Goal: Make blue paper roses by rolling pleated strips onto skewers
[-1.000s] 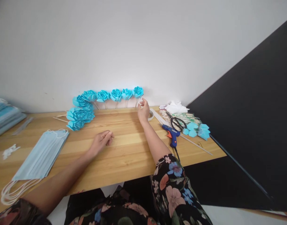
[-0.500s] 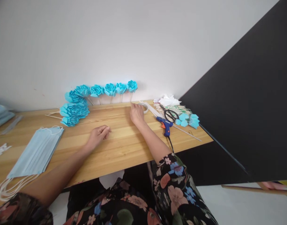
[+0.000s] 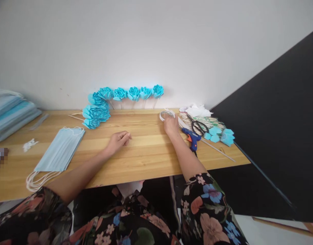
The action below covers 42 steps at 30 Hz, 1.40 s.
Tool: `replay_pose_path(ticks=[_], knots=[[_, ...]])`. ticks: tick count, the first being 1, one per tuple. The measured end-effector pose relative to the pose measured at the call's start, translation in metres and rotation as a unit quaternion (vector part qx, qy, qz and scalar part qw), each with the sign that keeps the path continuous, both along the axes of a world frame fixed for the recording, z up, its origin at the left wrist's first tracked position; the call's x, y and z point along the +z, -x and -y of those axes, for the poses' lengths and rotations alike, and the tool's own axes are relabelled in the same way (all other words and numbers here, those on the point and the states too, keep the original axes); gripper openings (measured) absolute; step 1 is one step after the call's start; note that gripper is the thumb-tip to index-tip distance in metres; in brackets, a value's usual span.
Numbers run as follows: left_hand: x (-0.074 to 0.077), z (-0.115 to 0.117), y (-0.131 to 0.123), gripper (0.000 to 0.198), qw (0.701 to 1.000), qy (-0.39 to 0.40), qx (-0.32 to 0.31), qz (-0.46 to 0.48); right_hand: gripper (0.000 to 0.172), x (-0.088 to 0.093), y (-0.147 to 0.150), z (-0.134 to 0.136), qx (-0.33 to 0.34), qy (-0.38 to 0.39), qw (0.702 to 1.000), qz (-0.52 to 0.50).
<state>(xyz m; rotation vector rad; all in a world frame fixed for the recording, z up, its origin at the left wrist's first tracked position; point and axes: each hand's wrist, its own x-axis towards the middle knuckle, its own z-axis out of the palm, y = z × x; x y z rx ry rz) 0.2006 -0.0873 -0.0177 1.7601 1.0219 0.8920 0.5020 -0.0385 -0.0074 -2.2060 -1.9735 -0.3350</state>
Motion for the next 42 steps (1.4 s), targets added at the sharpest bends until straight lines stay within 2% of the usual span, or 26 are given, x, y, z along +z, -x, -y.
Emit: replay_pose_path(ticks=[3, 6, 9, 11, 12, 14, 16, 19, 22, 25, 27, 30, 36, 39, 42], knots=[[-0.001, 0.001, -0.001, 0.037, 1.0, 0.003, 0.001, -0.006, 0.035, -0.001, -0.001, -0.004, -0.001, 0.0, 1.0, 0.018], [0.007, 0.01, 0.002, 0.032, 0.999, 0.002, 0.002, -0.035, 0.033, -0.001, 0.0, -0.005, 0.008, -0.006, 1.0, 0.029], [0.031, 0.03, 0.015, 0.032, 0.991, -0.071, -0.063, -0.095, 0.032, -0.001, 0.0, -0.005, 0.018, -0.008, 0.999, 0.038], [0.052, 0.047, 0.032, 0.03, 0.969, -0.155, -0.123, -0.149, 0.032, -0.002, -0.002, -0.005, 0.022, -0.012, 0.999, 0.049], [0.062, 0.054, 0.044, 0.031, 0.962, -0.177, -0.126, -0.168, 0.03, -0.003, -0.003, -0.006, 0.023, -0.015, 0.998, 0.055], [0.076, 0.064, 0.074, 0.034, 0.96, -0.185, -0.084, -0.194, 0.028, -0.005, -0.006, -0.008, 0.023, -0.019, 0.997, 0.066], [0.082, 0.064, 0.111, 0.037, 0.96, -0.179, 0.007, -0.215, 0.026, -0.006, -0.009, -0.009, 0.022, -0.023, 0.997, 0.069], [0.077, 0.052, 0.17, 0.036, 0.928, -0.131, 0.149, -0.314, 0.026, -0.005, -0.009, -0.011, 0.047, -0.05, 0.996, 0.064], [0.063, 0.035, 0.215, 0.037, 0.861, -0.069, 0.249, -0.437, 0.034, 0.001, -0.003, -0.009, 0.075, -0.086, 0.992, 0.056], [0.047, 0.024, 0.238, 0.046, 0.827, -0.009, 0.27, -0.492, 0.04, 0.008, 0.013, -0.003, 0.108, -0.112, 0.987, 0.037], [0.038, 0.019, 0.243, 0.049, 0.817, 0.019, 0.271, -0.509, 0.041, 0.013, 0.026, 0.002, 0.134, -0.124, 0.983, 0.024], [0.03, 0.015, 0.244, 0.042, 0.809, 0.031, 0.287, -0.512, 0.041, 0.017, 0.046, 0.01, 0.168, -0.121, 0.978, 0.007], [0.027, 0.009, 0.246, 0.03, 0.804, 0.022, 0.285, -0.522, 0.041, 0.018, 0.072, 0.022, 0.232, -0.099, 0.967, -0.045], [0.031, 0.012, 0.243, 0.027, 0.806, 0.023, 0.28, -0.521, 0.04, 0.018, 0.08, 0.024, 0.246, -0.089, 0.963, -0.068], [0.049, 0.026, 0.233, 0.025, 0.805, -0.005, 0.314, -0.504, 0.039, 0.02, 0.085, 0.027, 0.262, -0.086, 0.957, -0.092]])
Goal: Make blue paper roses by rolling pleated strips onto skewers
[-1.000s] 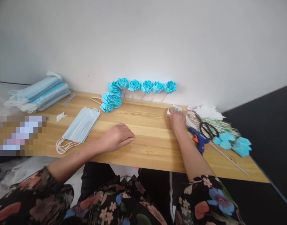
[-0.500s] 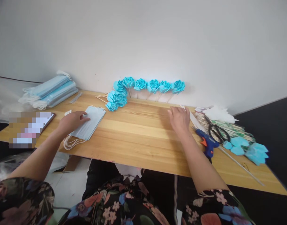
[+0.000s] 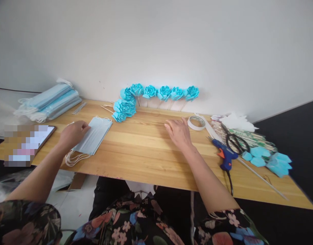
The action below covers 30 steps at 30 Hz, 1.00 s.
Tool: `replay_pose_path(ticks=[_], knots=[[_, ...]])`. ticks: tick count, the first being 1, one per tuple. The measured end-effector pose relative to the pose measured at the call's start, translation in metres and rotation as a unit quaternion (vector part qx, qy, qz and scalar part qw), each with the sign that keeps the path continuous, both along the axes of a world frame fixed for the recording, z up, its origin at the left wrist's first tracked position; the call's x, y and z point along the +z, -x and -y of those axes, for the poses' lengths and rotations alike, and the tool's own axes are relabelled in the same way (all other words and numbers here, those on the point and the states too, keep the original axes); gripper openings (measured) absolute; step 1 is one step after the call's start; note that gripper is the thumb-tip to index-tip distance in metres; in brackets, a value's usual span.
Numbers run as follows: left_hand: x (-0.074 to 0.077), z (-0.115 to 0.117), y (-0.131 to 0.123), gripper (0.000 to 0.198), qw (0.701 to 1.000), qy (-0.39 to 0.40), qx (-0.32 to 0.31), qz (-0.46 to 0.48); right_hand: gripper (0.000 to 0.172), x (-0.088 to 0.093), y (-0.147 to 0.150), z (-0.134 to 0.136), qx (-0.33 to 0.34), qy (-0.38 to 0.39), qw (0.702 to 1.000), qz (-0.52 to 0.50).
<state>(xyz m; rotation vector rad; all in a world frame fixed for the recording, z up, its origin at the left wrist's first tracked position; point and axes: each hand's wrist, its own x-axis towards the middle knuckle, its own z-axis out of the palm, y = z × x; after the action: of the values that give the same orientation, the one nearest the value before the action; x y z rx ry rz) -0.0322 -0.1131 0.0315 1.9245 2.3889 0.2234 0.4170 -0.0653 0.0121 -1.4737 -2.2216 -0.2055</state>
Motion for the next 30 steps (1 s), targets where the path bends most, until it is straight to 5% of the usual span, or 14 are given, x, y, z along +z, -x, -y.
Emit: replay_pose_path(ticks=[3, 6, 11, 16, 21, 25, 30], knots=[[0.025, 0.014, -0.011, 0.026, 0.994, -0.102, -0.03, 0.008, 0.039, 0.004, 0.004, 0.002, 0.023, 0.005, 0.999, -0.023], [0.039, 0.012, -0.014, 0.027, 0.993, -0.103, -0.025, 0.046, 0.038, 0.007, 0.01, 0.002, 0.043, 0.018, 0.998, -0.046], [0.01, -0.021, 0.0, 0.039, 1.0, 0.031, 0.002, 0.004, 0.039, 0.002, 0.023, 0.002, 0.067, 0.056, 0.995, -0.055], [-0.021, -0.035, 0.006, 0.039, 1.0, 0.02, 0.008, 0.01, 0.034, -0.017, 0.026, 0.003, 0.082, 0.095, 0.99, -0.059], [-0.019, -0.028, 0.01, 0.036, 1.0, 0.028, -0.003, 0.002, 0.029, -0.032, 0.028, 0.003, 0.073, 0.095, 0.988, -0.093], [-0.013, -0.024, 0.019, 0.045, 0.996, 0.017, -0.086, 0.003, 0.026, -0.032, 0.03, 0.005, 0.072, 0.102, 0.985, -0.121], [-0.002, -0.027, 0.022, 0.027, 0.998, -0.042, -0.012, 0.046, 0.027, -0.031, 0.03, 0.005, 0.069, 0.115, 0.981, -0.141]])
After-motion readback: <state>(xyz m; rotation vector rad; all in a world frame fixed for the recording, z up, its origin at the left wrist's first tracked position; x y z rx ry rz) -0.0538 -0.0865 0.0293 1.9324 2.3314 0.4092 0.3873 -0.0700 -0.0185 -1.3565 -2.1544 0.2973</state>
